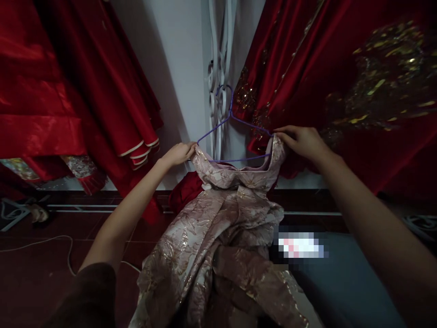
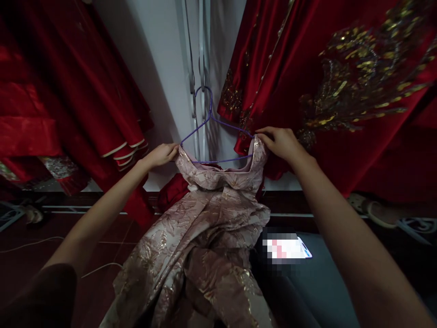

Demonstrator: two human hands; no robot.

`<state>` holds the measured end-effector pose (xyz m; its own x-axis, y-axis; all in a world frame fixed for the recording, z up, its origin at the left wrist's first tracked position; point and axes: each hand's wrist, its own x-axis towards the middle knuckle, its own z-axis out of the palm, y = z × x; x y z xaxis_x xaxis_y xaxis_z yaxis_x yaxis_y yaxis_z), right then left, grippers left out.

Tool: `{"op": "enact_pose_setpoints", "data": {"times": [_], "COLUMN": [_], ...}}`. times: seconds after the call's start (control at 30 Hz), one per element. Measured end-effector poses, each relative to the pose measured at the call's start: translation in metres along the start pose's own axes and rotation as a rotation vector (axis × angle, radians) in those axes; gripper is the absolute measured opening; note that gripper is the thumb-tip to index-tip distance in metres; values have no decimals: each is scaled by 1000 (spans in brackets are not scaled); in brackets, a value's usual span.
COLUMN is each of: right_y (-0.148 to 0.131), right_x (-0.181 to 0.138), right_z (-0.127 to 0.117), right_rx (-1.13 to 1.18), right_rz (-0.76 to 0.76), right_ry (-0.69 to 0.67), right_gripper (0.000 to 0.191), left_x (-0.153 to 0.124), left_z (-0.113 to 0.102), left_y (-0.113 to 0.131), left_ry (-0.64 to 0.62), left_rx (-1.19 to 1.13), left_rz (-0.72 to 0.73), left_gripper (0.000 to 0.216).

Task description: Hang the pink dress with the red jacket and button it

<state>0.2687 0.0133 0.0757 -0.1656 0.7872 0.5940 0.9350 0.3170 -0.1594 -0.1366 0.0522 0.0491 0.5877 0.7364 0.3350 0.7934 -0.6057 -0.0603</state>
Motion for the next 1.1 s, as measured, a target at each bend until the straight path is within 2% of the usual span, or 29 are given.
{"op": "enact_pose_setpoints", "data": {"times": [0.1, 0.23, 0.33, 0.43, 0.53, 0.6, 0.67, 0.7, 0.73, 0.77, 0.83, 0.9, 1.0, 1.03, 1.1], "right_y": [5, 7, 5, 6, 17, 26, 32, 33, 33, 31, 21, 5, -22, -29, -36], "right_x": [0, -1, -2, -3, -6, -14, -27, -35, -44, -52, -66, -73, -71, -68, -61], "right_z": [3, 7, 12, 18, 27, 35, 45, 51, 56, 62, 71, 76, 75, 74, 70], "right_rx": [-10, -65, -134, -162, -212, -254, -247, -220, -186, -152, -100, -42, 76, 107, 124], "right_rz": [-44, -105, -83, -14, 152, 313, 426, 445, 441, 425, 379, 322, 195, 155, 121], "right_ry": [-8, 11, 38, 56, 110, 74, -96, -210, -297, -356, -389, -324, -131, -68, 38], "right_gripper": [26, 25, 27, 28, 29, 30, 26, 22, 17, 14, 13, 17, 18, 18, 20], "left_x": [-5, -2, 0, -3, -12, -21, -31, -36, -40, -42, -39, -24, 9, 19, 33], "left_z": [0, -3, -4, 0, 13, 24, 32, 34, 33, 31, 23, 16, 21, 29, 47], "left_y": [0, -4, -8, -14, -19, -21, -17, -13, -6, 3, 24, 47, 76, 84, 96], "left_ry": [25, -50, -71, -11, 50, -74, -339, -456, -517, -523, -405, -258, 27, 56, 24], "left_rx": [92, 232, 282, 248, 171, 91, -14, -62, -97, -123, -151, -178, -132, -118, -92], "left_rz": [21, 44, 38, -81, -321, -471, -526, -503, -449, -364, -138, 121, 267, 284, 275], "left_gripper": [36, 36, 37, 38, 43, 44, 40, 37, 35, 33, 34, 37, 36, 34, 33]}}
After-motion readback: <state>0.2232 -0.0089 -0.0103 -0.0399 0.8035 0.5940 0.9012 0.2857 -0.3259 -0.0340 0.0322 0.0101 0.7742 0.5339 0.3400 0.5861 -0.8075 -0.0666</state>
